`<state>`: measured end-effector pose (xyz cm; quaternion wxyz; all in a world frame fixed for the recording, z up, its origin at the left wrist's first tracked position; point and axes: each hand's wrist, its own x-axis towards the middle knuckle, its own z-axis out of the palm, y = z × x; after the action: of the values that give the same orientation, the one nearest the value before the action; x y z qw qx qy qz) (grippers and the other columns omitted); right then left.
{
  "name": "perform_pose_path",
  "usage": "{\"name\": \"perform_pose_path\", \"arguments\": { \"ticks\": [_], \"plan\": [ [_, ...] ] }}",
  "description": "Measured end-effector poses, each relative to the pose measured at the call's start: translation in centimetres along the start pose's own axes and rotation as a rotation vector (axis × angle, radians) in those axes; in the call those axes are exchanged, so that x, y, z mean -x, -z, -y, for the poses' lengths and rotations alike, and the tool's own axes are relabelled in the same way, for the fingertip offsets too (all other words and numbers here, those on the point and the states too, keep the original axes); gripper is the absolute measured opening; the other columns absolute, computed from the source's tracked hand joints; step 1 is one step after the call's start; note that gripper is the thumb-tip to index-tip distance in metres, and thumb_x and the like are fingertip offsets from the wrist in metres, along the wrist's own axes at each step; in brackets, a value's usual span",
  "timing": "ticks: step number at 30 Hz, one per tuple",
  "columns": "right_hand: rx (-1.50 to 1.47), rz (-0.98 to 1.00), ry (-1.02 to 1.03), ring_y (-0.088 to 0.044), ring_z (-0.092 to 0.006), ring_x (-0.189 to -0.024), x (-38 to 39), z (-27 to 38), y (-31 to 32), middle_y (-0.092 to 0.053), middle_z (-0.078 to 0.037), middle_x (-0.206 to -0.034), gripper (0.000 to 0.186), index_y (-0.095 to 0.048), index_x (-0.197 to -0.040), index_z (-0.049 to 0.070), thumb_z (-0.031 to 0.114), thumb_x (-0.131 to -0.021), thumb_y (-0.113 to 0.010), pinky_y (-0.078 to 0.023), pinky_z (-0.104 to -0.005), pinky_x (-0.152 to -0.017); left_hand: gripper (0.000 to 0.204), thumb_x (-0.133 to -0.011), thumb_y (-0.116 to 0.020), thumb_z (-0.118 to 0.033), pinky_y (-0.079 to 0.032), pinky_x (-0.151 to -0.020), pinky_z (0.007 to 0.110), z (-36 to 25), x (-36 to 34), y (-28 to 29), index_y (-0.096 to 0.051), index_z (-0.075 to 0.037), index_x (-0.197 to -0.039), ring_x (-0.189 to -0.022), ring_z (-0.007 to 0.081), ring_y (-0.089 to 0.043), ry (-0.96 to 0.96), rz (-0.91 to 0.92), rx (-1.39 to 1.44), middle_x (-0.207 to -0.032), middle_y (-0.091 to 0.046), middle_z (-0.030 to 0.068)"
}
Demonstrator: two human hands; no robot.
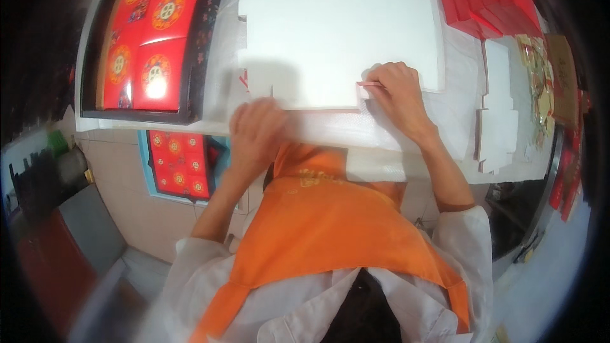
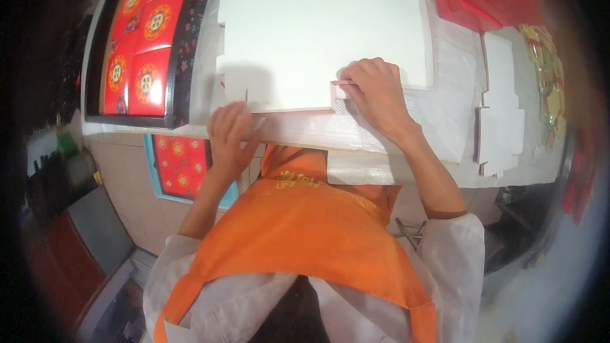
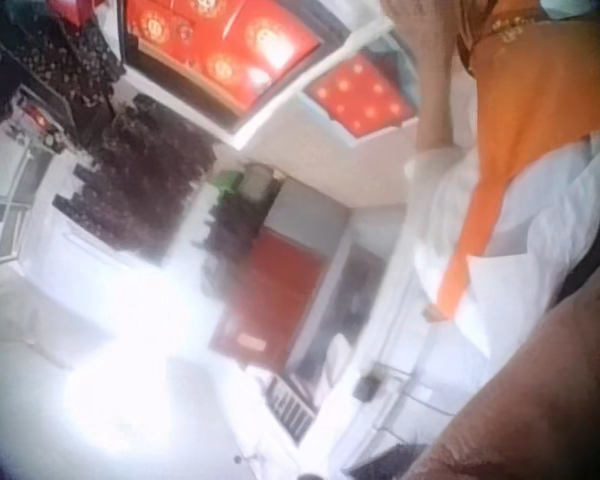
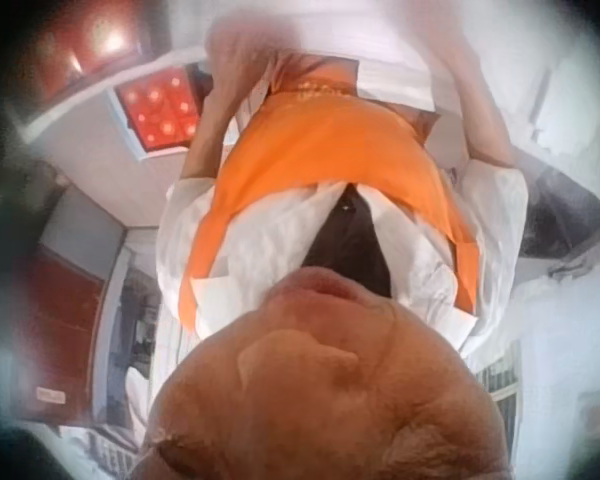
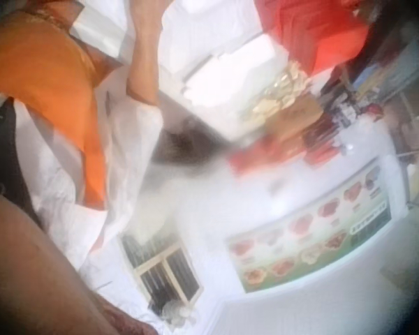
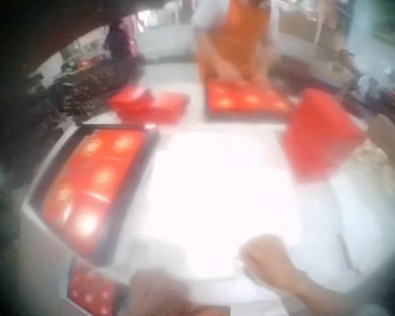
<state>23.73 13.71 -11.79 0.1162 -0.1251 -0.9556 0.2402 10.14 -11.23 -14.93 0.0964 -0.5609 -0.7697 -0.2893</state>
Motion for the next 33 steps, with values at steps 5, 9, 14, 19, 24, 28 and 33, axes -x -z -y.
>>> {"name": "perform_pose_path", "arguments": {
  "ticks": [5,9,14,19,24,28,33],
  "plan": [
    [-0.055,0.047,0.006,-0.050,-0.0233,-0.081,0.1,-1.0,1.8,-0.057,-0.003,-0.085,0.008,-0.058,-0.084,0.008,0.013,-0.078,-0.061,-0.034,-0.0353,-0.078,0.050,-0.063,-0.071,-0.006,-0.035,-0.090,0.042,2.1,-1.4,0.5,-0.054,-0.005,-0.109,-0.111,0.0278,-0.046,0.079,0.006,-0.112,-0.118,-0.051,0.0096],
    [0.008,0.046,0.003,-0.051,-0.0231,-0.084,0.8,-2.5,2.4,-0.057,-0.005,-0.086,0.008,-0.057,-0.085,0.007,0.010,-0.078,-0.061,-0.034,-0.0345,-0.081,0.048,-0.059,-0.071,-0.006,-0.039,-0.084,0.039,2.2,-2.4,-0.3,-0.056,-0.005,-0.105,-0.103,0.0271,-0.051,-0.076,0.083,-0.071,-0.111,-0.054,0.0070],
    [0.007,0.055,-0.029,-0.052,-0.0227,-0.086,1.0,-3.1,2.1,-0.057,-0.005,-0.087,0.008,-0.057,-0.085,0.007,0.010,-0.078,-0.060,-0.033,-0.0344,-0.084,0.042,-0.059,-0.072,-0.007,-0.043,-0.078,0.037,0.9,-2.3,-1.1,-0.059,-0.005,-0.099,-0.096,0.0264,-0.054,-0.090,0.087,-0.024,-0.101,-0.056,0.0067],
    [-0.082,0.094,-0.110,-0.051,-0.0232,-0.084,0.8,-3.2,2.1,-0.056,-0.005,-0.085,0.008,-0.056,-0.085,0.007,0.011,-0.079,-0.060,-0.033,-0.0350,-0.083,0.033,-0.065,-0.071,-0.007,-0.044,-0.077,0.037,0.5,-2.9,-0.9,-0.060,-0.003,-0.095,-0.091,0.0270,-0.055,-0.043,0.093,0.063,-0.097,-0.057,0.0083],
    [-0.040,0.159,-0.069,-0.051,-0.0230,-0.083,0.1,-3.1,2.9,-0.055,-0.005,-0.085,0.010,-0.055,-0.085,0.007,0.013,-0.080,-0.060,-0.033,-0.0343,-0.082,0.016,-0.070,-0.066,-0.007,-0.045,-0.071,0.037,0.7,-4.5,-0.4,-0.060,-0.003,-0.084,-0.082,0.0295,-0.055,0.147,0.159,0.223,-0.086,-0.058,0.0114],
    [-0.108,0.271,-0.148,-0.050,-0.0219,-0.081,-0.3,-3.3,3.2,-0.055,-0.005,-0.084,0.009,-0.055,-0.085,0.007,0.015,-0.081,-0.059,-0.032,-0.0334,-0.081,0.012,-0.072,-0.068,-0.009,-0.046,-0.065,0.030,1.3,-6.5,0.1,-0.063,-0.003,-0.082,-0.073,0.0219,-0.056,0.360,0.331,0.368,-0.078,-0.060,0.0100],
    [-0.198,0.350,-0.163,-0.049,-0.0210,-0.080,-0.5,-4.3,3.0,-0.054,-0.005,-0.084,0.009,-0.054,-0.085,0.008,0.014,-0.081,-0.059,-0.032,-0.0334,-0.080,0.010,-0.073,-0.067,-0.009,-0.045,-0.060,0.028,1.9,-8.0,0.6,-0.064,-0.002,-0.081,-0.065,0.0184,-0.055,0.485,0.527,0.420,-0.073,-0.060,0.0079]
  ]
}}
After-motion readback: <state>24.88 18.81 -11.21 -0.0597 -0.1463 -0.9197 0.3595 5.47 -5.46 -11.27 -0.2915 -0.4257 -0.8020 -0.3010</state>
